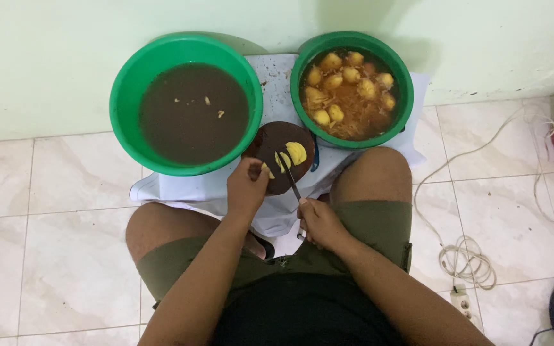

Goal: Slicing peeled potatoes into thin strips on a wooden board using a knife.

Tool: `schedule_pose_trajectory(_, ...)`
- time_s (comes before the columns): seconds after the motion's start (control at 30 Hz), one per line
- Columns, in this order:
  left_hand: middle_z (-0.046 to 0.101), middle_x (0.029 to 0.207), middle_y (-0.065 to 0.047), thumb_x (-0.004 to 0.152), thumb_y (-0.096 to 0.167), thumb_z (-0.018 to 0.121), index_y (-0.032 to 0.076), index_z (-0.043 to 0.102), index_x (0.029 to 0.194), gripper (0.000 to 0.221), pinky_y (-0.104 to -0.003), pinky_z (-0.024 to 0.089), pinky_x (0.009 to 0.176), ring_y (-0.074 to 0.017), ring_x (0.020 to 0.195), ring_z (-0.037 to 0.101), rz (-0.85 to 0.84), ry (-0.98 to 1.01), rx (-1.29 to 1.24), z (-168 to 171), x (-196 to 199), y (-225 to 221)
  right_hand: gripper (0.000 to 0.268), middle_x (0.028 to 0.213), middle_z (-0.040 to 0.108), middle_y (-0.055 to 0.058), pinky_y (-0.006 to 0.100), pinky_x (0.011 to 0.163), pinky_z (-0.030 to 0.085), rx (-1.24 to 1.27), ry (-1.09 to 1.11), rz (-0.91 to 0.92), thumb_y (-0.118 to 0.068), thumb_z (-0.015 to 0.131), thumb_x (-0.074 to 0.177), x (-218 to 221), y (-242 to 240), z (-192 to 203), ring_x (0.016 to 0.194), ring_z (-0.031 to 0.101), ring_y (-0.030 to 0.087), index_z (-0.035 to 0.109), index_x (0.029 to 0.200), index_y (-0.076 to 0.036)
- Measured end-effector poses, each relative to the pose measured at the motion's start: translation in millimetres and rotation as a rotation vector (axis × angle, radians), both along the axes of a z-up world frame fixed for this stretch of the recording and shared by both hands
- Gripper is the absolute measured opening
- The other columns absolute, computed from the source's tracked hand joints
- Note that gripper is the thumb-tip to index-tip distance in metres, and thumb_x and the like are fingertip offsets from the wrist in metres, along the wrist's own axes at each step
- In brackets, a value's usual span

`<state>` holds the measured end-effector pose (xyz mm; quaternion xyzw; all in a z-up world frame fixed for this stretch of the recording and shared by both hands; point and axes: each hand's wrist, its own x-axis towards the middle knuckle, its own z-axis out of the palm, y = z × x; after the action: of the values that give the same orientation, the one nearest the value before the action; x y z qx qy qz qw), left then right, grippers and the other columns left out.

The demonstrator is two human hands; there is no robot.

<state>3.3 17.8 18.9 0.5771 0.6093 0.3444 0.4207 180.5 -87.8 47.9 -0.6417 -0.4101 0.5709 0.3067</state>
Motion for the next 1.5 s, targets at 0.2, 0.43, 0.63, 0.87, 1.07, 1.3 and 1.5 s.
schedule_pose_trajectory(0.2, 0.064, 0.119, -0.022, 0.098, 0.013, 0.066, 0.000, 0.064, 0.129, 0.034, -0.048, 0.061, 0.088, -0.0394, 0.111, 0.067, -0.159, 0.227, 0.217, 26, -8, -8, 0.042, 0.046, 0.050, 0.006, 0.027, 0.035, 0.045, 0.054, 0.007, 0.043, -0.022, 0.037, 0.109, 5, -1, -13, 0.037, 0.054, 0.018, 0.061, 0.079, -0.004)
schedule_pose_trajectory(0.43, 0.062, 0.121, -0.016, 0.099, 0.023, 0.069, 0.008, 0.065, 0.133, 0.037, -0.043, 0.062, 0.084, -0.0351, 0.105, 0.071, -0.244, 0.436, 0.368, 15, 3, -3, 0.043, 0.046, 0.048, 0.006, 0.026, 0.034, 0.044, 0.060, 0.004, 0.041, -0.024, 0.037, 0.110, 3, 1, -30, 0.036, 0.054, 0.018, 0.060, 0.081, -0.003)
schedule_pose_trajectory(0.63, 0.060, 0.122, -0.014, 0.098, 0.018, 0.068, 0.011, 0.069, 0.124, 0.027, -0.040, 0.065, 0.082, -0.0331, 0.101, 0.074, -0.374, 0.563, 0.292, 27, 1, 10, 0.042, 0.048, 0.051, 0.010, 0.028, 0.033, 0.046, 0.045, 0.031, -0.033, -0.023, 0.037, 0.109, 3, 4, -3, 0.036, 0.055, 0.019, 0.061, 0.081, -0.002)
schedule_pose_trajectory(0.87, 0.059, 0.118, -0.010, 0.096, 0.021, 0.070, 0.015, 0.061, 0.127, 0.033, -0.040, 0.064, 0.080, -0.0309, 0.095, 0.075, -0.521, 0.631, 0.323, 30, -12, 21, 0.043, 0.049, 0.051, 0.008, 0.028, 0.031, 0.046, 0.063, 0.061, -0.050, -0.023, 0.036, 0.110, 6, 5, -23, 0.036, 0.054, 0.018, 0.060, 0.081, -0.003)
schedule_pose_trajectory(1.07, 0.063, 0.117, -0.011, 0.098, 0.020, 0.068, 0.012, 0.065, 0.114, 0.018, -0.038, 0.064, 0.074, -0.0279, 0.087, 0.075, -0.567, 0.718, 0.319, 14, -4, 32, 0.043, 0.048, 0.054, 0.009, 0.028, 0.031, 0.047, 0.097, 0.060, -0.057, -0.022, 0.036, 0.110, 4, 6, -10, 0.035, 0.056, 0.018, 0.060, 0.080, -0.003)
schedule_pose_trajectory(1.3, 0.065, 0.108, -0.005, 0.091, 0.006, 0.071, 0.016, 0.069, 0.098, 0.012, -0.029, 0.060, 0.085, -0.0218, 0.106, 0.069, -0.725, 0.894, 0.612, 14, -7, 38, 0.043, 0.048, 0.051, 0.008, 0.028, 0.031, 0.046, 0.082, 0.098, -0.090, -0.023, 0.036, 0.110, 2, 4, 1, 0.036, 0.055, 0.018, 0.060, 0.080, -0.003)
schedule_pose_trajectory(1.5, 0.059, 0.127, -0.009, 0.092, 0.025, 0.069, 0.011, 0.062, 0.126, 0.037, -0.052, 0.052, 0.095, -0.0330, 0.117, 0.063, -0.392, 0.538, 0.256, 20, -9, 2, 0.044, 0.049, 0.049, 0.007, 0.027, 0.034, 0.045, 0.079, 0.113, -0.029, -0.024, 0.037, 0.110, 4, 0, -33, 0.038, 0.052, 0.018, 0.060, 0.078, -0.003)
